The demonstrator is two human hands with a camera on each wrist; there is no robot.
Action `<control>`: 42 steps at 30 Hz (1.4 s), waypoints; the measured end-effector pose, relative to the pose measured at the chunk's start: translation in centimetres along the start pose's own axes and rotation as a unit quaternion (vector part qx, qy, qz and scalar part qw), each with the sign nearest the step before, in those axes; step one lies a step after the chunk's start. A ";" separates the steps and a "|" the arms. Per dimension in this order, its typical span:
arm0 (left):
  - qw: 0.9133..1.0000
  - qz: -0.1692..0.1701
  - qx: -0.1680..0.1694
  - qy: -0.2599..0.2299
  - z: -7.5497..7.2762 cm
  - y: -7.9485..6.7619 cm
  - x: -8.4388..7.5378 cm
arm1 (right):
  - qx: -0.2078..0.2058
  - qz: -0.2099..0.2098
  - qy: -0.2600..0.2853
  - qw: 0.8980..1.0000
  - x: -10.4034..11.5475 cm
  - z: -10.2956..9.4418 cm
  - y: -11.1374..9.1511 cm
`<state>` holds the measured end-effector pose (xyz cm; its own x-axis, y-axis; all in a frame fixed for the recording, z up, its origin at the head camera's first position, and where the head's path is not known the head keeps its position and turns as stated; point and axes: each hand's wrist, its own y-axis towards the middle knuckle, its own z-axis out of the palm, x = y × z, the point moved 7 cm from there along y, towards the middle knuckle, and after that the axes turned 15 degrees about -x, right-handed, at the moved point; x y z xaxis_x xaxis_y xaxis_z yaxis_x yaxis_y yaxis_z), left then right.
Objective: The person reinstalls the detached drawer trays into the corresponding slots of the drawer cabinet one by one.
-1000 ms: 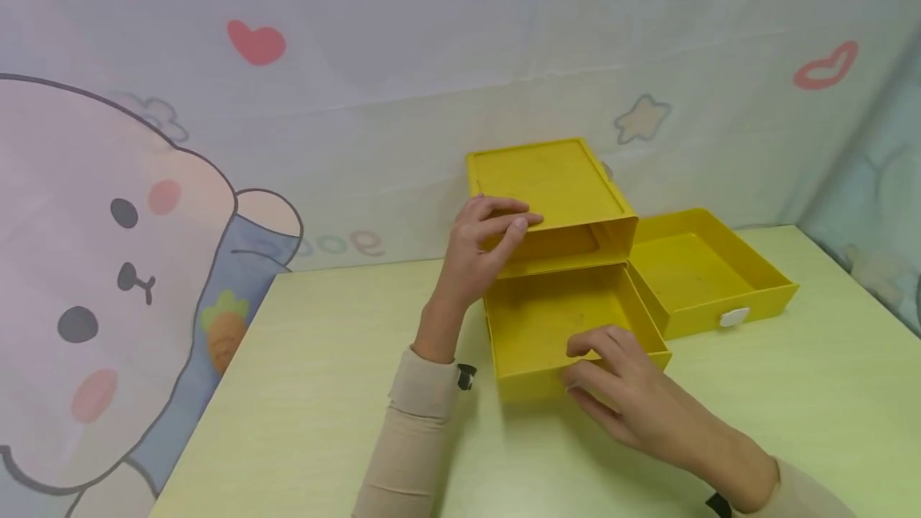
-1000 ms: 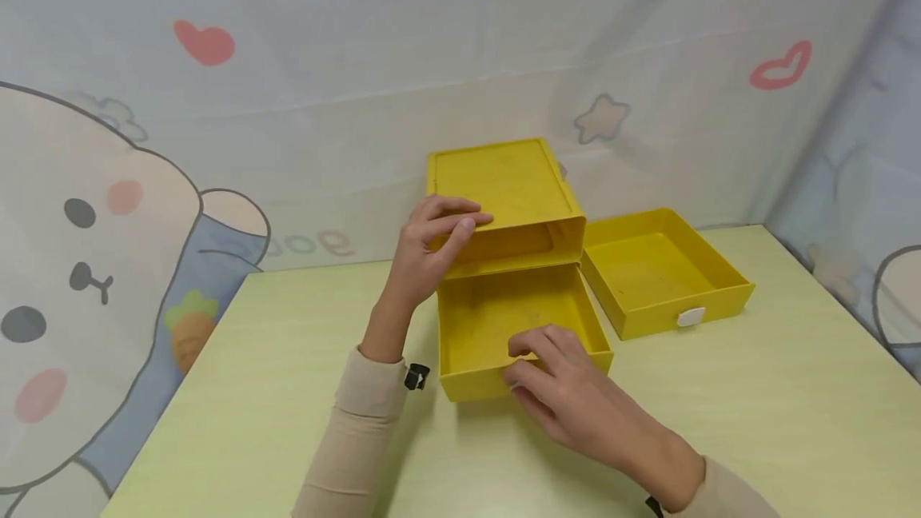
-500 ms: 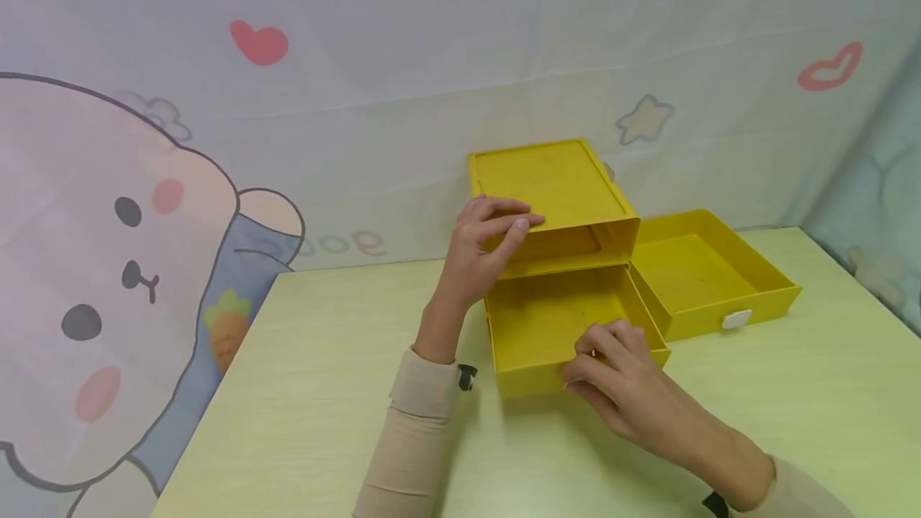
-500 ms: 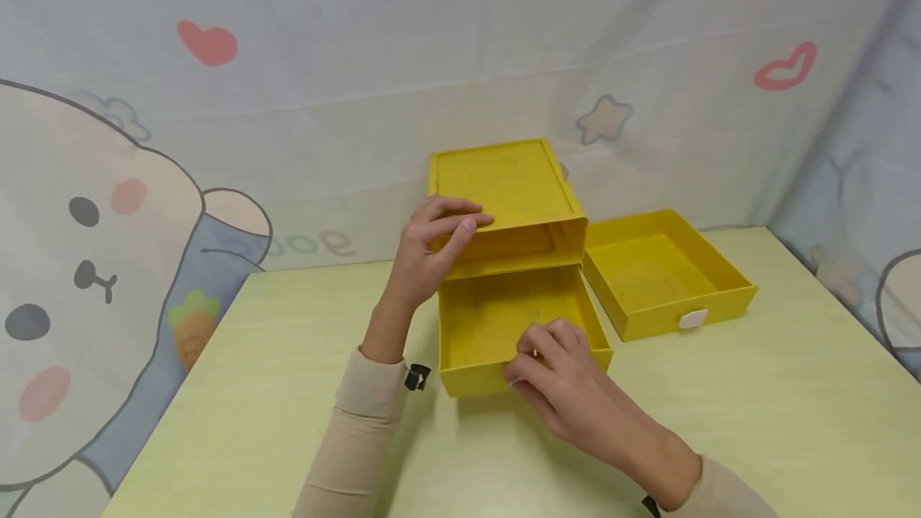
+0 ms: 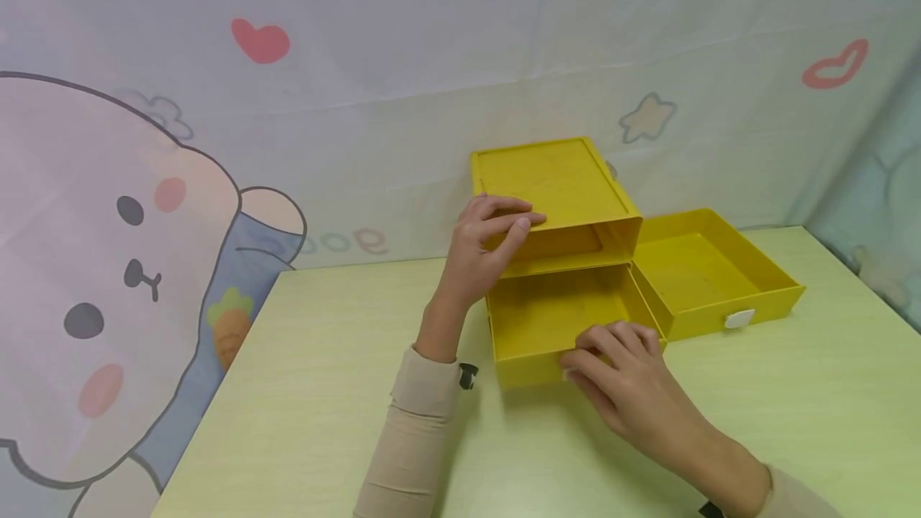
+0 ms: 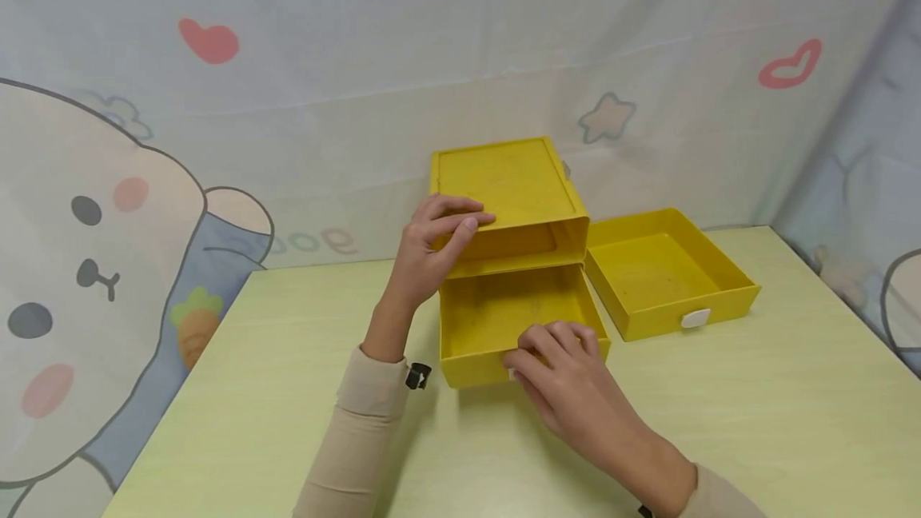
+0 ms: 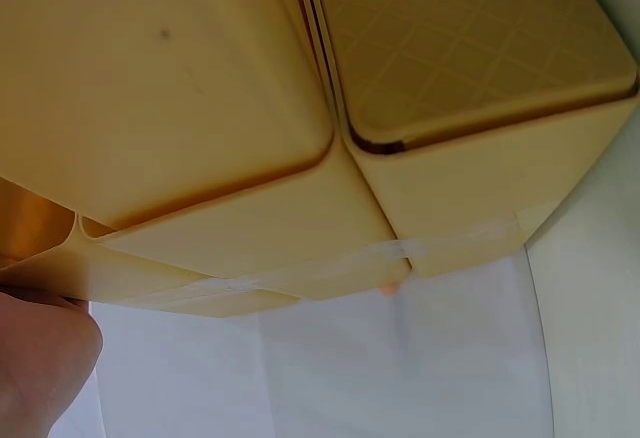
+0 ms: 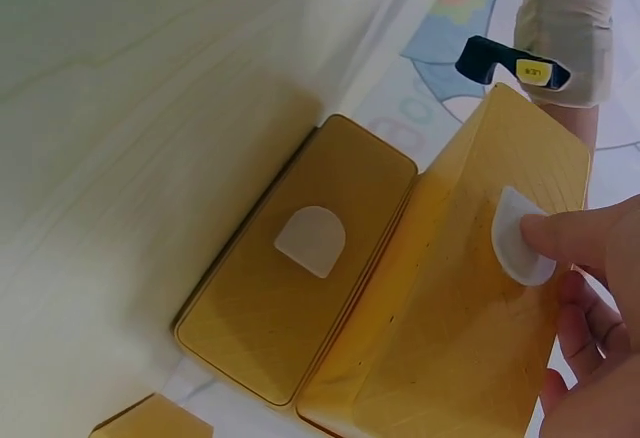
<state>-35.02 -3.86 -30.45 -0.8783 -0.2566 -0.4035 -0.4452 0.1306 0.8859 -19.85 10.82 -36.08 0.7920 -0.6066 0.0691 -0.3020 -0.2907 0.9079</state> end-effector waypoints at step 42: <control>1.000 0.004 -0.008 -0.002 -0.2 0.4 -1.8 | 0.133 0.057 -0.092 0.985 -2.3 2.1 -2.3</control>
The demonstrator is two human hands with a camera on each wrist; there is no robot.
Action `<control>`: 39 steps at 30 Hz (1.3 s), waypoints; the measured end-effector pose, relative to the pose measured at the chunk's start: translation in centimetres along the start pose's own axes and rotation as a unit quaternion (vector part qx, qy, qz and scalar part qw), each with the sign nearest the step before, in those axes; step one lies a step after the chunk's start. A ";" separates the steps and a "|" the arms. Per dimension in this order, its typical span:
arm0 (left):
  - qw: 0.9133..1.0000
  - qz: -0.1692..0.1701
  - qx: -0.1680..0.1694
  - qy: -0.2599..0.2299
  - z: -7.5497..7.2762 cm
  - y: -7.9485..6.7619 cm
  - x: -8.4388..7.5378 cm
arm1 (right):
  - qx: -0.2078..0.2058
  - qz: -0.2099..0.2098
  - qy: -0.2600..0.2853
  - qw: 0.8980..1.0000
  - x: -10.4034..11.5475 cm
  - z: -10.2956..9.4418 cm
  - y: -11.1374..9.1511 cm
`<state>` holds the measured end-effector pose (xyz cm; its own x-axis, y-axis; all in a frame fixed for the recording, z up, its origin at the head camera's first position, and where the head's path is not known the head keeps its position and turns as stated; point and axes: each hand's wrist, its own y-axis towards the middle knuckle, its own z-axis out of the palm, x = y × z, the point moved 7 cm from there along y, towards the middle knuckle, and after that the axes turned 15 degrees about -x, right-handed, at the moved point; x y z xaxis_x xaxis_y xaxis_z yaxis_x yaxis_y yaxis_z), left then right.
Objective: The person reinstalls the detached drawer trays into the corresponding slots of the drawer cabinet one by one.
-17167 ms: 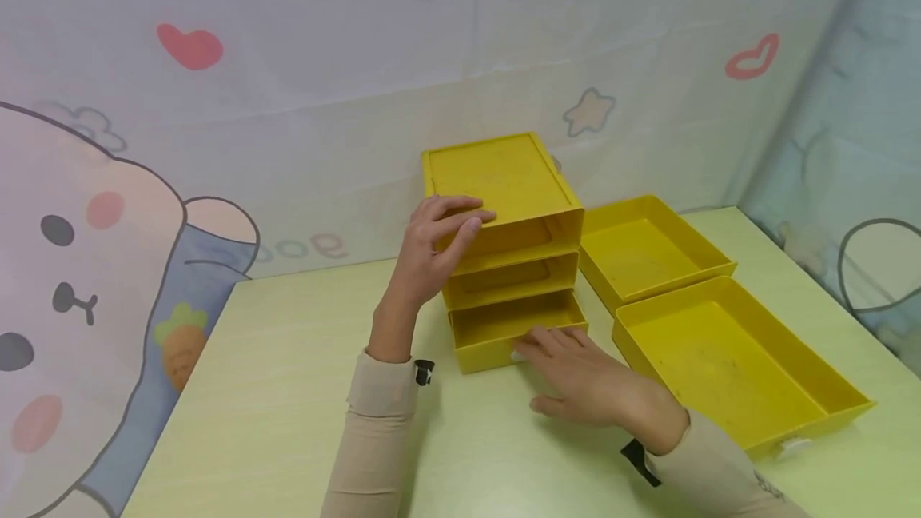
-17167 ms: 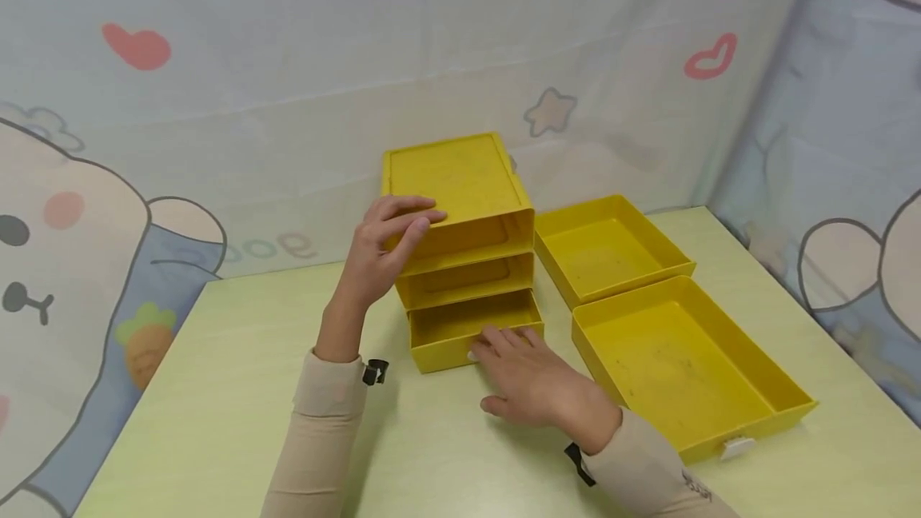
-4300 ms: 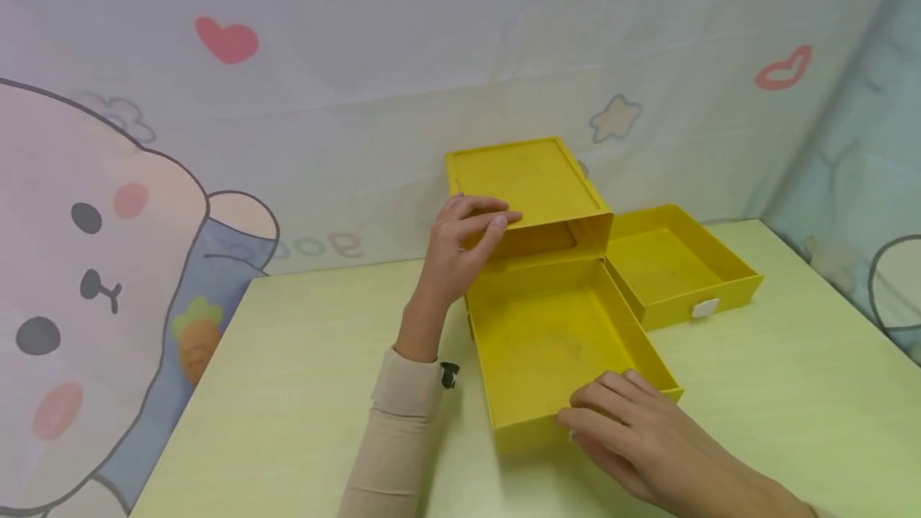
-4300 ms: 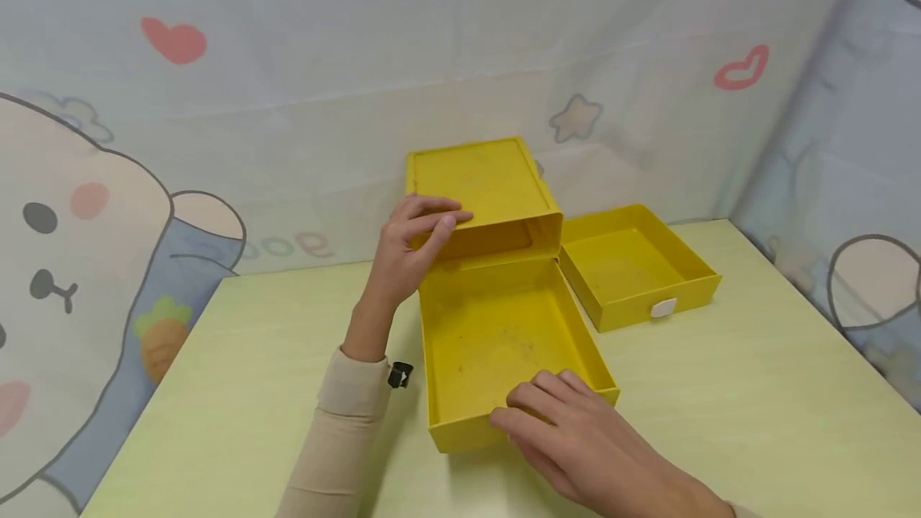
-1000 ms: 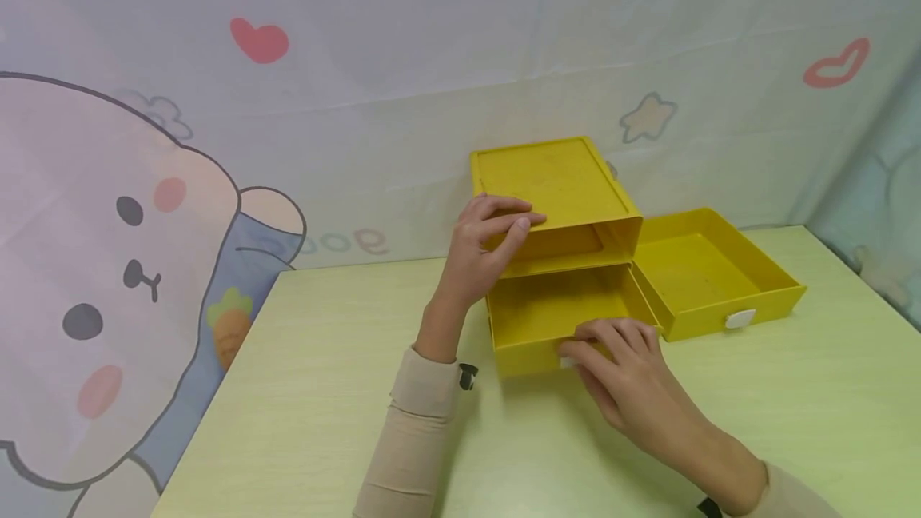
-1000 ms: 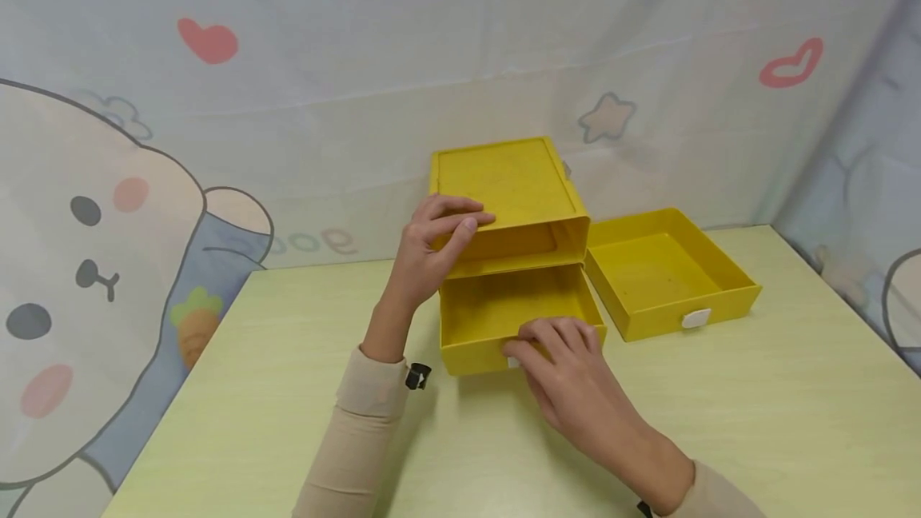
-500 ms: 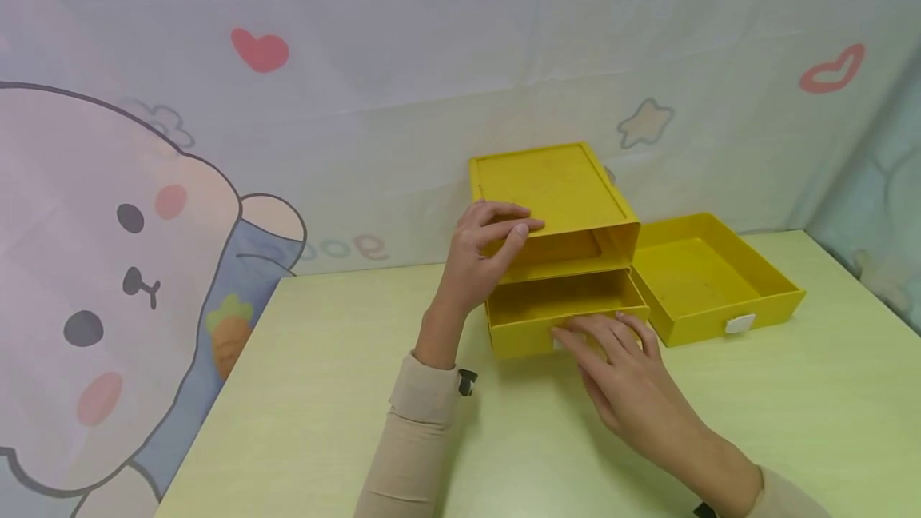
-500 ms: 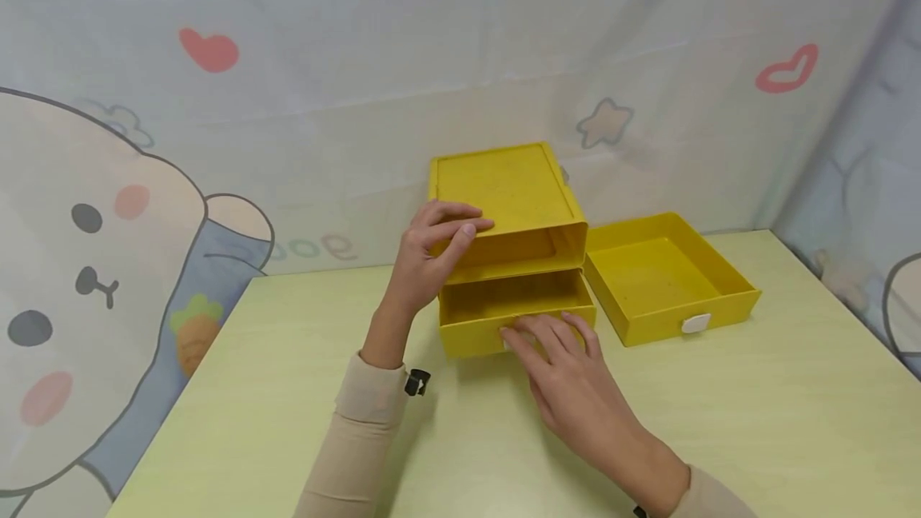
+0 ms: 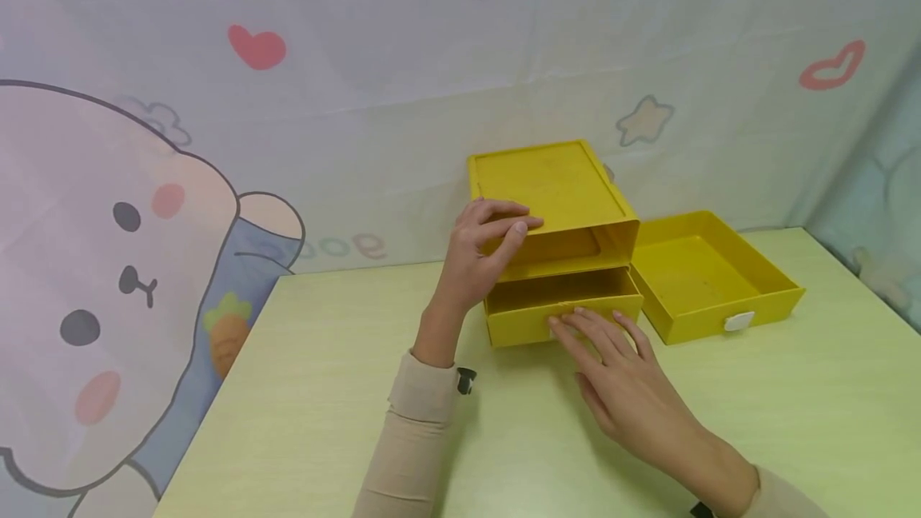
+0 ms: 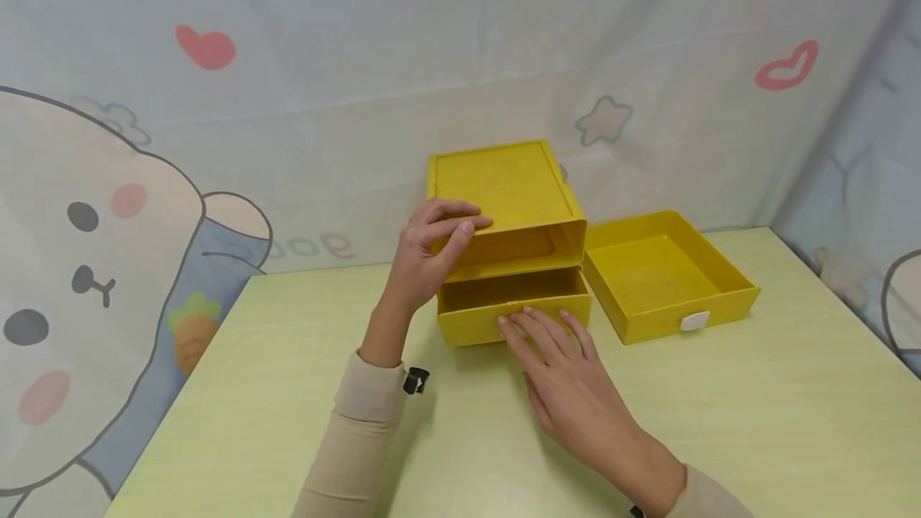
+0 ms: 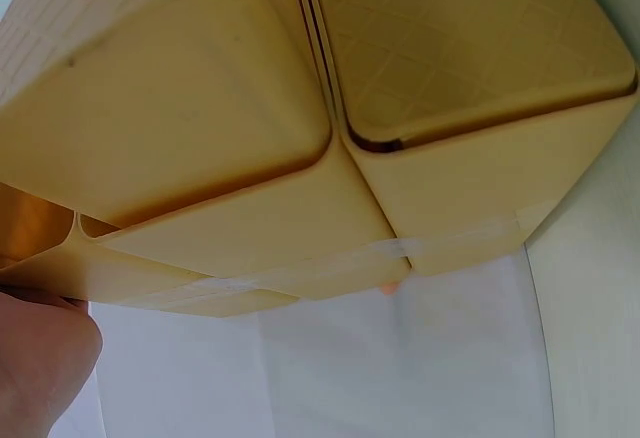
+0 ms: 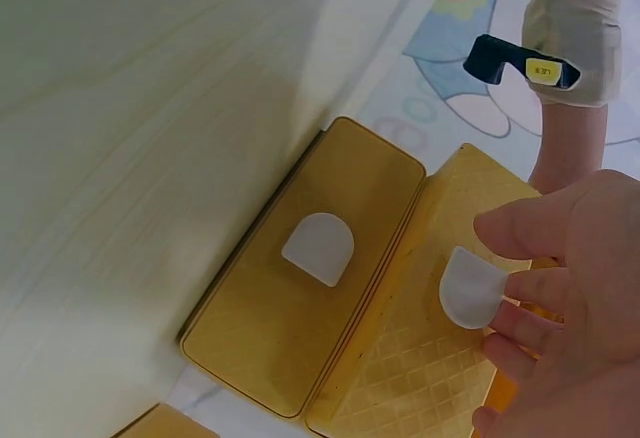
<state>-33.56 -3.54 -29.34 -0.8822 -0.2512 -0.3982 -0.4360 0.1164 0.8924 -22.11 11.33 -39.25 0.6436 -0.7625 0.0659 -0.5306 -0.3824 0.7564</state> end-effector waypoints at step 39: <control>1.000 -0.005 0.005 0.005 0.3 -0.4 1.7 | 0.040 -0.019 -0.036 0.998 -0.6 1.0 1.7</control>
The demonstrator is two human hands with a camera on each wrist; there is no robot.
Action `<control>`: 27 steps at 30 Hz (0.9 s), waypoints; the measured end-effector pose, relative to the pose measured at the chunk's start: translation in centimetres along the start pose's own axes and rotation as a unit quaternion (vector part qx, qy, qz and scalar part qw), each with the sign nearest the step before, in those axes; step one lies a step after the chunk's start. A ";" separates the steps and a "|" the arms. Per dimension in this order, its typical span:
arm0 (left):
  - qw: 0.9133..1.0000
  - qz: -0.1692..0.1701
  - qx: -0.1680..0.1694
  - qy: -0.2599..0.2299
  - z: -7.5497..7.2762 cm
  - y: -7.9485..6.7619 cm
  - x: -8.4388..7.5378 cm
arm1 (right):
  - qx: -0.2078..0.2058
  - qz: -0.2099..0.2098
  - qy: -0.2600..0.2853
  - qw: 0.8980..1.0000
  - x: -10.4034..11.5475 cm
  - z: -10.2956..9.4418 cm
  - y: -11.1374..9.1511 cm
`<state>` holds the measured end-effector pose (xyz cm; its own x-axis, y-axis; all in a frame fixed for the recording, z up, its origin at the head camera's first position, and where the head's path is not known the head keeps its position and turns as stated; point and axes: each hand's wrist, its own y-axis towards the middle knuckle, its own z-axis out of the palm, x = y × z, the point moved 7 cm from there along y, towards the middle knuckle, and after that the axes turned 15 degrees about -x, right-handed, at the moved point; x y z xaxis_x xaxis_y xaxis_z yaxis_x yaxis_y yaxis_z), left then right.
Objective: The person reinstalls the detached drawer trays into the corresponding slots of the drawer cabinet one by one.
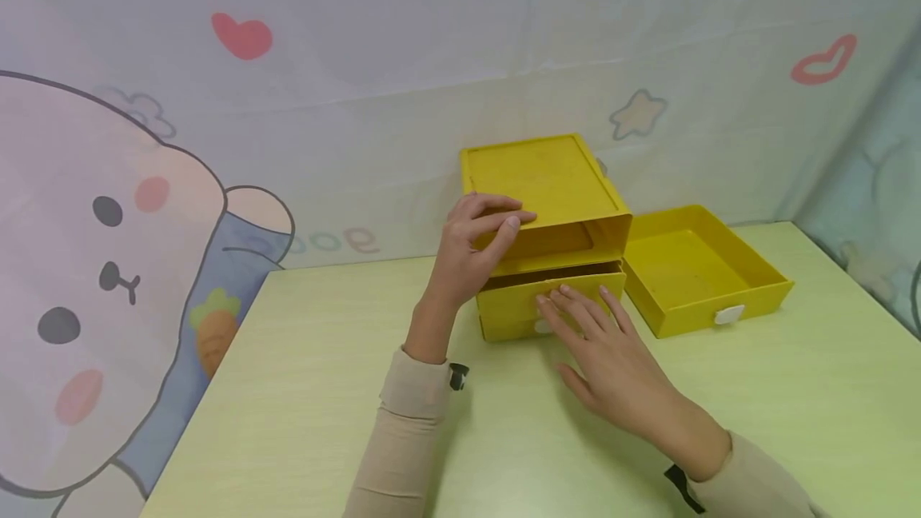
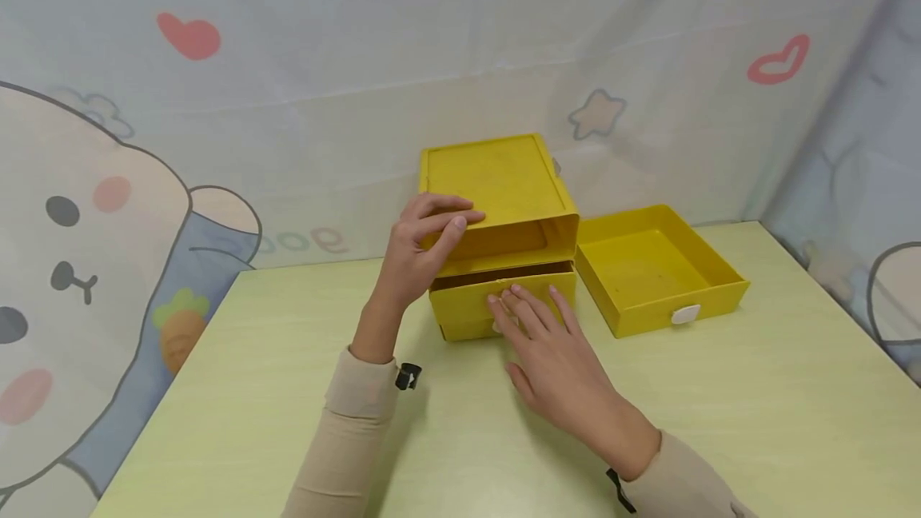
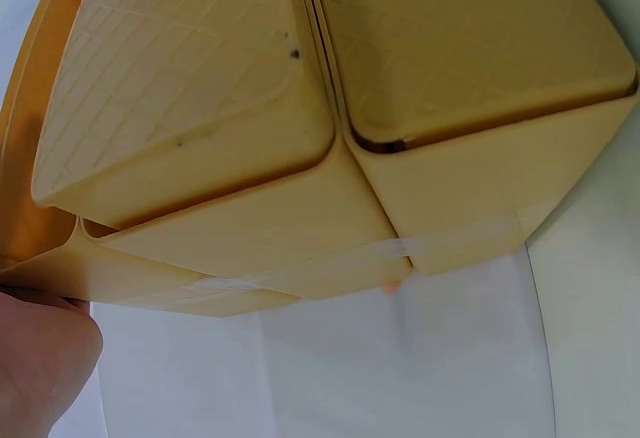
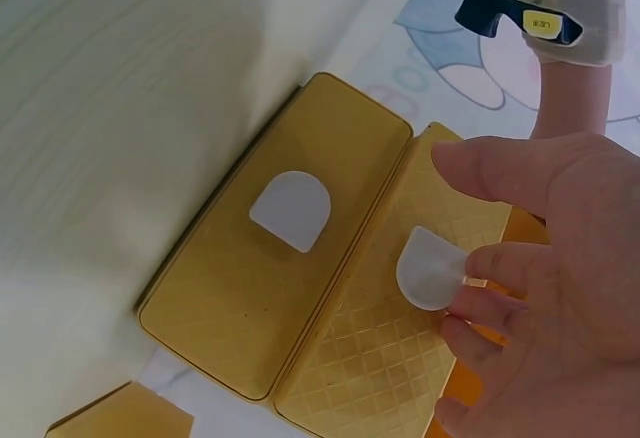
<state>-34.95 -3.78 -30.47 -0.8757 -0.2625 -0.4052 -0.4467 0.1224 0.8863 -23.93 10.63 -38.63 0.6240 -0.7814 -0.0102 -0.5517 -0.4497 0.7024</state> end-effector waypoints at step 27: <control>1.000 0.000 0.000 0.012 0.0 0.0 -0.2 | 0.042 0.010 -0.024 0.999 -0.2 1.0 1.0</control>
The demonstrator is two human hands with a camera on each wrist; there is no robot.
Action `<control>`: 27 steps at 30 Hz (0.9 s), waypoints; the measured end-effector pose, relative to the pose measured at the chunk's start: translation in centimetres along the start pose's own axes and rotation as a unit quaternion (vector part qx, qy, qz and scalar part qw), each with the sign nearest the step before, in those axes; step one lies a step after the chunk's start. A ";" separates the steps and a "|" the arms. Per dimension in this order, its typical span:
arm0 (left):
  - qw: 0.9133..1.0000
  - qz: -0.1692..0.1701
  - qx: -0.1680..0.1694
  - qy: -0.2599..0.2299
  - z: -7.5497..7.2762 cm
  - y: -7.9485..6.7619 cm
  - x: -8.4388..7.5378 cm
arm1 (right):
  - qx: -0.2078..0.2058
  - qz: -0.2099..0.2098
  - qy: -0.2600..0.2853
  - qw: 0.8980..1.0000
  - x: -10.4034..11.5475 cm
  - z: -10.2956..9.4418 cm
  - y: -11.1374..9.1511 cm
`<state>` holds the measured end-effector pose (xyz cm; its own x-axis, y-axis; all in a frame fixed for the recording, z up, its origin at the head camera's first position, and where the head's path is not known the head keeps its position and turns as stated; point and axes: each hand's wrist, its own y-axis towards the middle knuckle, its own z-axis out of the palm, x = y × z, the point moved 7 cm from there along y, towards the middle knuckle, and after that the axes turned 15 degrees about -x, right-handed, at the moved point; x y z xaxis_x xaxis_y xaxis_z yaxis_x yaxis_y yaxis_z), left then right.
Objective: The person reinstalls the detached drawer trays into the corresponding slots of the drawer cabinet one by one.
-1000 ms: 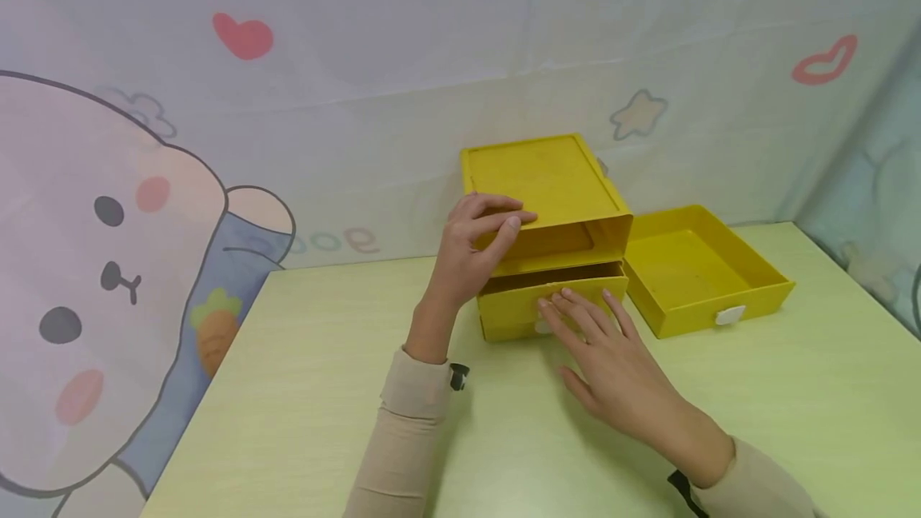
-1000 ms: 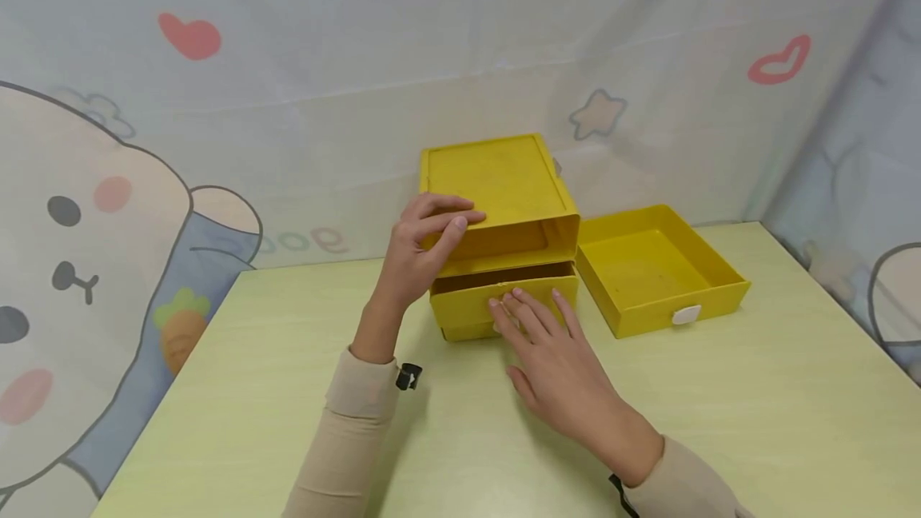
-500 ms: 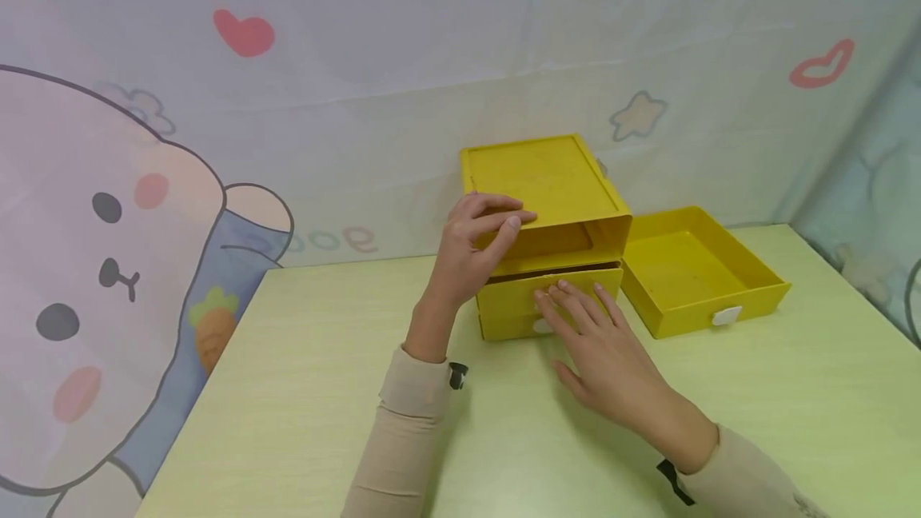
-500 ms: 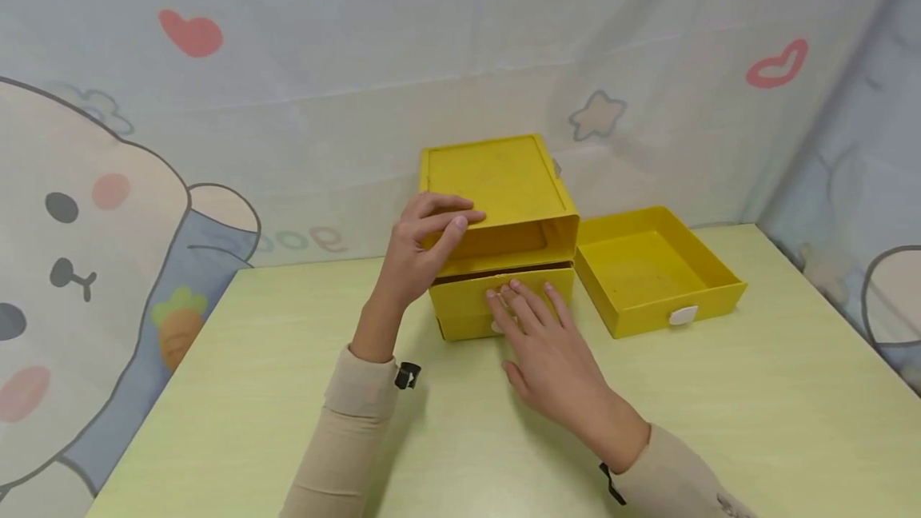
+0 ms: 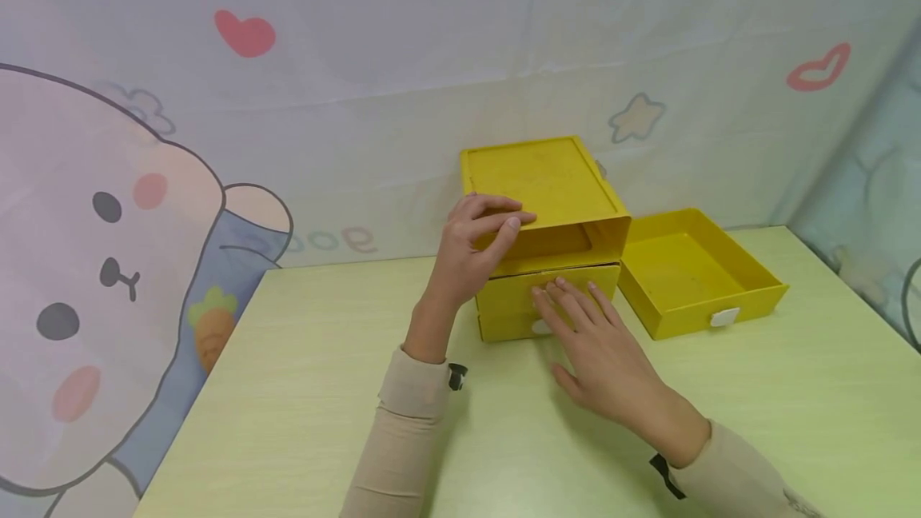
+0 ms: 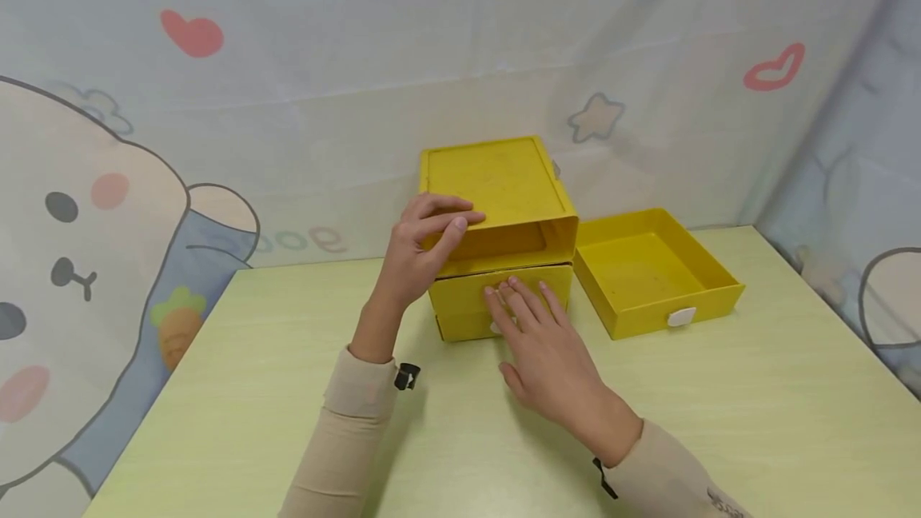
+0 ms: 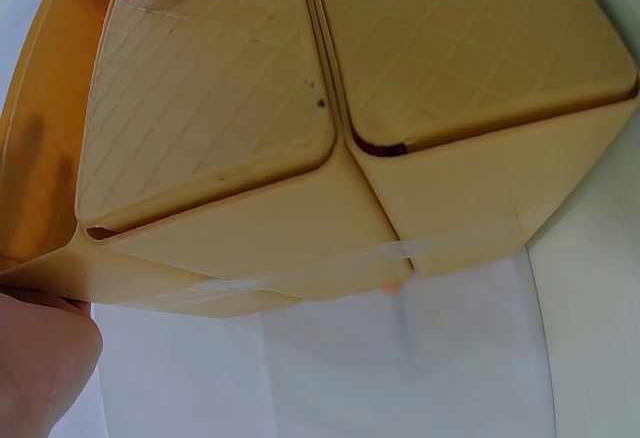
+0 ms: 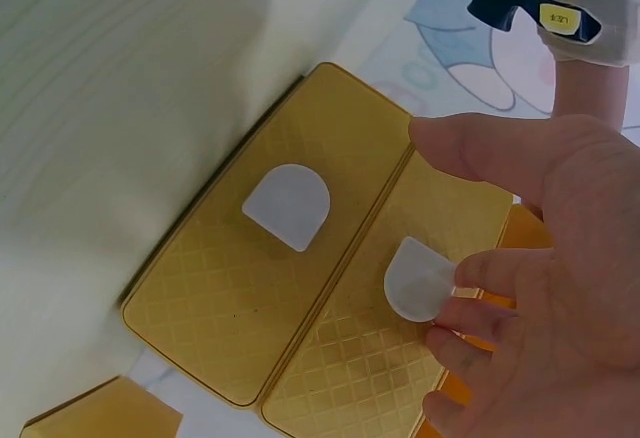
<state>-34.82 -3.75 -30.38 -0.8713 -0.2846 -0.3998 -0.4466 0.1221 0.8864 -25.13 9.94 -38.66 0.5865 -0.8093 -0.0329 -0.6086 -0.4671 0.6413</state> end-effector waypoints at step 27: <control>1.000 -0.003 -0.003 -0.013 0.0 0.1 -0.6 | 0.000 0.023 0.000 1.000 -0.2 0.2 0.3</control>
<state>-34.36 -3.55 -30.05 -0.8741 -0.2600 -0.4104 -0.4501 0.1158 0.8854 -25.55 9.87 -38.63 0.5574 -0.8302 -0.0032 -0.6357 -0.4293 0.6415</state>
